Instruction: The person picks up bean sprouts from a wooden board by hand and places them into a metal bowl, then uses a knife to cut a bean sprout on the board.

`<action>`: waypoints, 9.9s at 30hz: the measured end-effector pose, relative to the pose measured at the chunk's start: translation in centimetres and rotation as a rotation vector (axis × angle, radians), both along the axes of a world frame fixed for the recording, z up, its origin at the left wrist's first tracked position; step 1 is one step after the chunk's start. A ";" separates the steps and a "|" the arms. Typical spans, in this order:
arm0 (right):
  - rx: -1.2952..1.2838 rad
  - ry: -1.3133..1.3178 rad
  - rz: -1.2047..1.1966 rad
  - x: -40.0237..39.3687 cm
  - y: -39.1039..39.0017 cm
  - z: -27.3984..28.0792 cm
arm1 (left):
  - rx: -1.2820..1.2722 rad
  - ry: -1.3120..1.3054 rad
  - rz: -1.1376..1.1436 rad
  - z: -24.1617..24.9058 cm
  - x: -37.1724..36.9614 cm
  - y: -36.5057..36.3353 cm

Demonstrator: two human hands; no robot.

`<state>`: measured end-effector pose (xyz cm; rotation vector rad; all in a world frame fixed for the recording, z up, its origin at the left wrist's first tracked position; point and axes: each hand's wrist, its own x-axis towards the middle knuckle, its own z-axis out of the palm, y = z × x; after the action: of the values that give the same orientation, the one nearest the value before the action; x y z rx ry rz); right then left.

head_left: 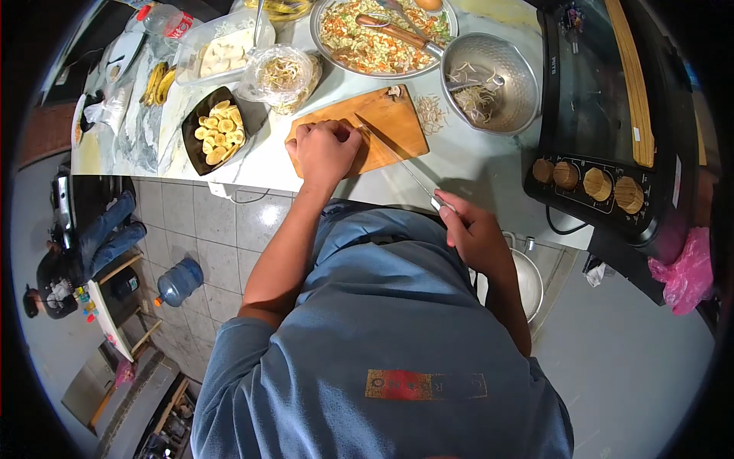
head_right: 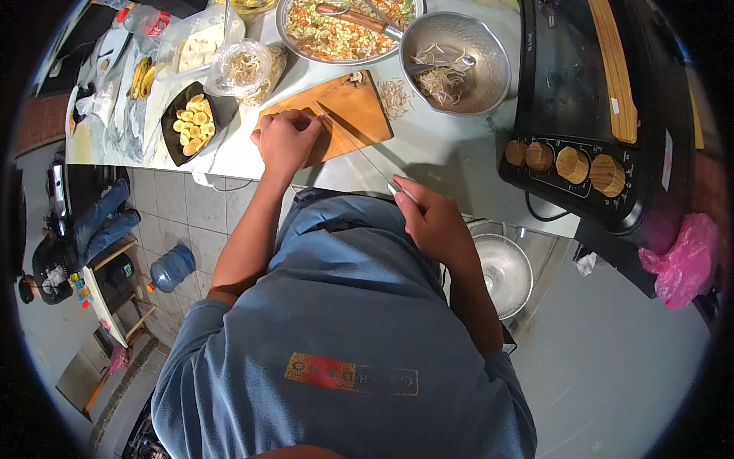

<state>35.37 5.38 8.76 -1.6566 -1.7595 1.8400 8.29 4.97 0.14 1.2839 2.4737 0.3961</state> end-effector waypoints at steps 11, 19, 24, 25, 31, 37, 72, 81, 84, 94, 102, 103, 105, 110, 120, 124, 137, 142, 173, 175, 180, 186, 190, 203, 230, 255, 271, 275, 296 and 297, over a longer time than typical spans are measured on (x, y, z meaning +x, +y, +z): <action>-0.013 -0.061 0.027 -0.5 0.2 0.3 | 0.020 0.028 -0.013 -0.4 -0.1 0.0; 0.092 -0.174 0.032 -0.9 0.1 1.5 | 0.011 0.004 -0.031 0.1 -0.3 0.1; 0.095 -0.211 -0.039 1.0 0.1 1.4 | -0.008 -0.007 -0.031 0.4 -0.1 0.2; 0.099 -0.245 -0.045 1.5 0.2 1.5 | 0.061 0.012 -0.053 0.3 -0.2 0.1; 0.105 -0.146 -0.196 3.5 0.3 1.6 | 0.155 0.017 -0.132 -0.2 -0.3 0.4; 0.069 -0.136 -0.223 4.9 -0.7 1.5 | 0.168 -0.197 -0.131 0.1 -0.5 2.0; 0.030 -0.100 0.023 3.7 2.0 0.9 | 0.132 -0.339 0.073 3.2 -6.0 -1.5; 0.059 -0.100 0.159 1.6 3.3 1.8 | 0.262 -0.113 -0.068 0.5 -6.1 -4.4; 0.051 -0.102 0.172 1.6 3.3 1.8 | 0.329 -0.088 -0.063 -0.2 -6.0 -4.1; 0.047 -0.114 0.121 2.5 2.5 1.1 | 0.327 -0.108 -0.153 0.4 -6.3 -3.9; 0.062 -0.103 0.091 2.6 1.8 0.3 | 0.387 -0.221 -0.097 -0.6 -7.2 -3.7; 0.070 -0.109 0.084 2.6 1.8 0.3 | 0.377 -0.188 -0.128 -0.7 -7.4 -3.8; 0.071 -0.099 0.075 2.4 1.6 0.4 | 0.369 -0.156 -0.160 -0.7 -7.5 -3.8; 0.073 -0.081 0.070 2.2 1.4 0.3 | 0.358 -0.086 -0.161 -0.3 -7.5 -3.8; 0.044 -0.104 0.015 3.2 0.7 0.5 | 0.334 -0.441 -0.090 1.4 -6.1 -1.9; 0.079 -0.122 -0.040 4.6 -0.4 0.5 | 0.385 -0.410 -0.242 3.5 -3.8 1.7; 0.255 -0.116 -0.177 8.5 -5.7 2.0 | 0.422 -0.383 -0.691 6.1 6.4 13.7; 0.270 -0.101 -0.192 9.1 -6.0 1.4 | 0.384 -0.415 -0.663 6.0 5.6 12.7; 0.215 -0.129 0.107 3.8 1.2 1.2 | 0.187 -0.020 -0.257 0.2 -7.7 -2.4; 0.210 -0.134 0.090 4.0 1.1 0.9 | 0.210 -0.012 -0.271 0.8 -7.6 -2.4; 0.145 -0.171 0.070 3.9 1.0 1.5 | 0.286 -0.406 -0.108 3.5 -7.5 -1.8; 0.156 -0.171 0.036 3.8 0.7 0.9 | 0.452 -0.721 -0.087 2.1 -5.6 -0.4; 0.151 -0.160 0.042 3.7 0.4 1.4 | 0.315 -0.813 -0.073 1.1 -4.5 0.3; 0.173 -0.178 -0.010 3.7 -0.3 1.7 | 0.329 -0.695 -0.110 -1.0 -3.5 0.9; -0.021 -0.133 0.016 -0.8 0.2 2.1 | 0.299 -0.192 -0.291 -0.5 -3.5 0.9; 0.062 -0.221 0.029 -2.7 -0.7 2.3 | 0.221 -0.175 -0.205 -0.9 -2.7 1.4; 0.219 -0.292 -0.127 0.3 -1.2 2.5 | 0.213 -0.176 -0.224 -0.7 -2.9 1.4; 0.138 -0.328 -0.226 1.6 -0.6 3.7 | 0.189 -0.203 -0.264 -0.1 -3.2 1.3; 0.073 -0.245 -0.215 4.5 -1.1 3.5 | 0.171 -0.364 -0.537 1.0 -4.8 3.6; 0.078 -0.245 -0.223 4.9 -1.3 3.3 | 0.205 -0.418 -0.537 1.5 -4.5 4.1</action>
<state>40.27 4.11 12.04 -2.0255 -1.6244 1.5099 3.76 9.09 1.66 1.6746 1.7005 0.6999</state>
